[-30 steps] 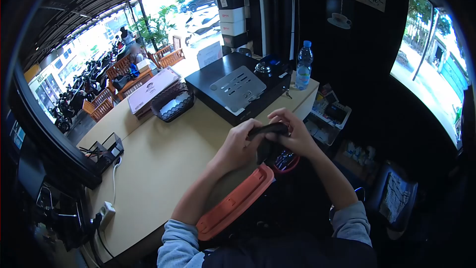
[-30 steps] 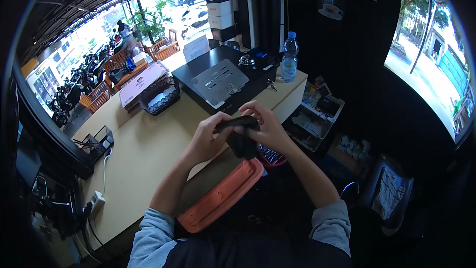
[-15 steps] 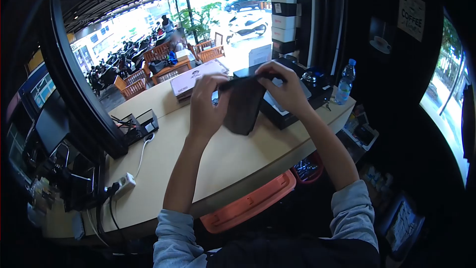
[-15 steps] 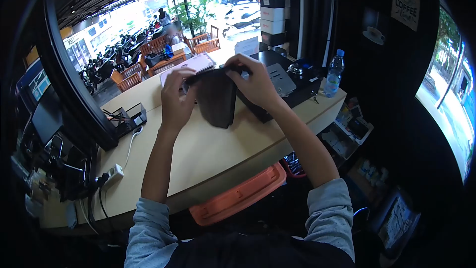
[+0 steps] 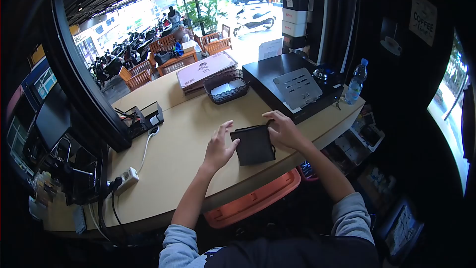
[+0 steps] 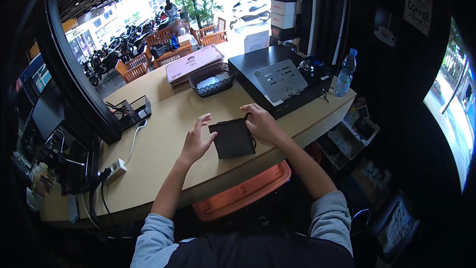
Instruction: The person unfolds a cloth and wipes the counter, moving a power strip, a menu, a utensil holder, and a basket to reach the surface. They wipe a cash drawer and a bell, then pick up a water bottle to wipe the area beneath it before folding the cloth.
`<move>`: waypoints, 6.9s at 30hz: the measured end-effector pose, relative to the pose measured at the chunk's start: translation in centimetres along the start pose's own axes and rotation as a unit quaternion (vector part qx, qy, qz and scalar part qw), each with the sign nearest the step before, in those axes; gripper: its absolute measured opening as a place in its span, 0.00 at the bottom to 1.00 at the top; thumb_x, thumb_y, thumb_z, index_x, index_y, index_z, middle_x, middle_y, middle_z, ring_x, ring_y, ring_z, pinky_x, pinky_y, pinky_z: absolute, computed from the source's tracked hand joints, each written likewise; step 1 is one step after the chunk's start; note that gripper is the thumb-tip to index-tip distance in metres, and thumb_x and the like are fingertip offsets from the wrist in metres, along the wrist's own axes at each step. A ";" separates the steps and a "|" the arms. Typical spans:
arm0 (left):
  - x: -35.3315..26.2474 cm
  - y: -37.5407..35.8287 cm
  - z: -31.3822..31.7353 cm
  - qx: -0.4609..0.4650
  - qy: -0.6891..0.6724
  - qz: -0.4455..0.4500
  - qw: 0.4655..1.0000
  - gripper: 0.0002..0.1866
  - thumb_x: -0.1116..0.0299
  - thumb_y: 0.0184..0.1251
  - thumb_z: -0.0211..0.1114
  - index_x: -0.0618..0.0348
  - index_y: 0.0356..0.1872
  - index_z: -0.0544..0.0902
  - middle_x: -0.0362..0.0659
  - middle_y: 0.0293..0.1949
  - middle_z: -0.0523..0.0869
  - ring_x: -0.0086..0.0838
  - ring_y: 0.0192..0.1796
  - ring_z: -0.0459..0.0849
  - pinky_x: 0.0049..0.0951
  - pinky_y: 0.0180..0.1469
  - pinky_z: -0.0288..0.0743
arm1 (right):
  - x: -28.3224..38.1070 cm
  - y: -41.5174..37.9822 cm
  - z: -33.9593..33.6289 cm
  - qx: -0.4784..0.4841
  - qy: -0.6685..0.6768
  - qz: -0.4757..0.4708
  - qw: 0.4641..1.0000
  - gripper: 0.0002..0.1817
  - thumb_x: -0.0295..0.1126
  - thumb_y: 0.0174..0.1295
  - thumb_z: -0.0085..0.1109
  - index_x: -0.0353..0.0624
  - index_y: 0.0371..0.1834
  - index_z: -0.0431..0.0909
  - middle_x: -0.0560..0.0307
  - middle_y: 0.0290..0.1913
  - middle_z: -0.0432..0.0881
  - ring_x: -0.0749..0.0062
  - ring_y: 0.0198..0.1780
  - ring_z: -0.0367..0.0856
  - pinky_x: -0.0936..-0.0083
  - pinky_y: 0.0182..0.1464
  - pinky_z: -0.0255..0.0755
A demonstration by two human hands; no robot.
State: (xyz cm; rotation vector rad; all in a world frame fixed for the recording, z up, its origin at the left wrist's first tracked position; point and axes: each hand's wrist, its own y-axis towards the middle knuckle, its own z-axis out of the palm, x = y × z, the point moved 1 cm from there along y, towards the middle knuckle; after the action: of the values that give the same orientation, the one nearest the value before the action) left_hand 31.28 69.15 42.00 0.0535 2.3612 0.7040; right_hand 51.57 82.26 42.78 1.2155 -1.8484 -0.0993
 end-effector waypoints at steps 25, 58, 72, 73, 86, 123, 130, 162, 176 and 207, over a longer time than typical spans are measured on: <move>-9.1 10.9 13.3 0.042 0.017 0.200 0.979 0.26 0.65 0.58 0.66 0.57 0.59 0.71 0.49 0.62 0.71 0.46 0.69 0.65 0.45 0.69 0.57 | -21.9 6.3 -19.6 -0.212 -0.349 0.240 0.881 0.46 0.59 0.45 0.67 0.43 0.64 0.64 0.45 0.61 0.72 0.51 0.62 0.70 0.40 0.65 0.55; 12.5 -1.8 -4.6 0.176 0.252 -0.296 0.905 0.40 0.43 0.69 0.50 0.62 0.72 0.54 0.51 0.72 0.58 0.45 0.75 0.53 0.57 0.71 0.46 | -0.2 23.4 15.0 0.170 -0.140 -0.117 0.968 0.35 0.52 0.34 0.73 0.38 0.42 0.78 0.47 0.39 0.83 0.54 0.44 0.82 0.47 0.64 0.62; 13.6 -1.2 -6.0 0.213 0.233 -0.263 0.912 0.40 0.35 0.68 0.43 0.56 0.71 0.59 0.43 0.74 0.56 0.39 0.76 0.51 0.58 0.73 0.41 | -4.6 29.9 22.3 0.215 -0.500 -0.062 0.837 0.25 0.49 0.41 0.65 0.46 0.40 0.86 0.56 0.43 0.84 0.59 0.58 0.72 0.32 0.70 0.21; 13.6 -1.2 -6.1 0.211 0.229 -0.257 0.915 0.40 0.35 0.68 0.43 0.56 0.71 0.59 0.43 0.74 0.56 0.38 0.76 0.51 0.59 0.73 0.40 | -4.7 30.2 22.4 0.217 -0.499 -0.063 0.836 0.25 0.49 0.41 0.65 0.46 0.40 0.86 0.56 0.43 0.84 0.59 0.58 0.72 0.32 0.70 0.21; 13.7 -1.0 -5.8 0.213 0.220 -0.279 0.910 0.39 0.37 0.69 0.44 0.56 0.71 0.60 0.41 0.75 0.54 0.38 0.76 0.50 0.58 0.73 0.39 | -4.9 26.2 21.5 0.106 -0.562 -0.144 0.808 0.25 0.45 0.50 0.63 0.47 0.52 0.79 0.59 0.53 0.78 0.58 0.59 0.72 0.32 0.71 0.25; 7.5 -11.6 -8.3 -0.117 -0.240 -0.156 0.951 0.22 0.71 0.68 0.56 0.62 0.61 0.66 0.48 0.56 0.74 0.32 0.59 0.74 0.30 0.60 0.67 | -5.4 3.7 11.9 0.106 -0.255 0.098 0.956 0.29 0.48 0.64 0.45 0.55 0.69 0.63 0.49 0.74 0.55 0.50 0.75 0.50 0.51 0.75 0.35; 5.2 -8.8 -5.1 -0.093 -0.294 -0.106 0.945 0.21 0.71 0.67 0.56 0.63 0.60 0.67 0.48 0.54 0.75 0.32 0.57 0.76 0.31 0.58 0.70 | 0.6 1.3 19.8 0.118 -0.284 0.105 0.946 0.35 0.44 0.58 0.49 0.51 0.71 0.59 0.46 0.75 0.52 0.46 0.76 0.47 0.29 0.67 0.34; -14.2 5.8 22.6 -0.006 -0.211 0.029 0.977 0.18 0.77 0.64 0.59 0.65 0.55 0.72 0.47 0.51 0.78 0.30 0.53 0.79 0.28 0.54 0.72 | -15.3 -12.3 -6.8 -0.001 -0.261 -0.085 0.962 0.21 0.40 0.51 0.59 0.41 0.46 0.80 0.52 0.55 0.78 0.58 0.65 0.68 0.49 0.68 0.52; -22.5 25.1 37.5 -0.017 -0.354 0.039 0.934 0.37 0.65 0.57 0.71 0.65 0.64 0.61 0.53 0.61 0.69 0.39 0.62 0.71 0.36 0.61 0.67 | -20.6 -13.6 -15.8 -0.078 -0.277 0.001 0.958 0.16 0.37 0.60 0.55 0.43 0.49 0.76 0.53 0.54 0.77 0.60 0.63 0.69 0.50 0.69 0.52; -22.7 23.5 28.6 -0.185 -0.364 -0.056 0.911 0.31 0.78 0.50 0.73 0.62 0.57 0.71 0.47 0.51 0.77 0.29 0.55 0.76 0.30 0.57 0.71 | -37.8 -6.5 -28.6 -0.006 -0.239 0.071 0.968 0.22 0.42 0.65 0.50 0.44 0.59 0.73 0.55 0.63 0.73 0.55 0.67 0.66 0.47 0.68 0.54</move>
State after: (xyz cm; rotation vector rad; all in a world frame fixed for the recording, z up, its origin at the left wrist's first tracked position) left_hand 63.09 97.86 49.04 0.0098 1.4854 0.8779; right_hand 80.82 118.79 32.85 1.1114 -2.3411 -0.3496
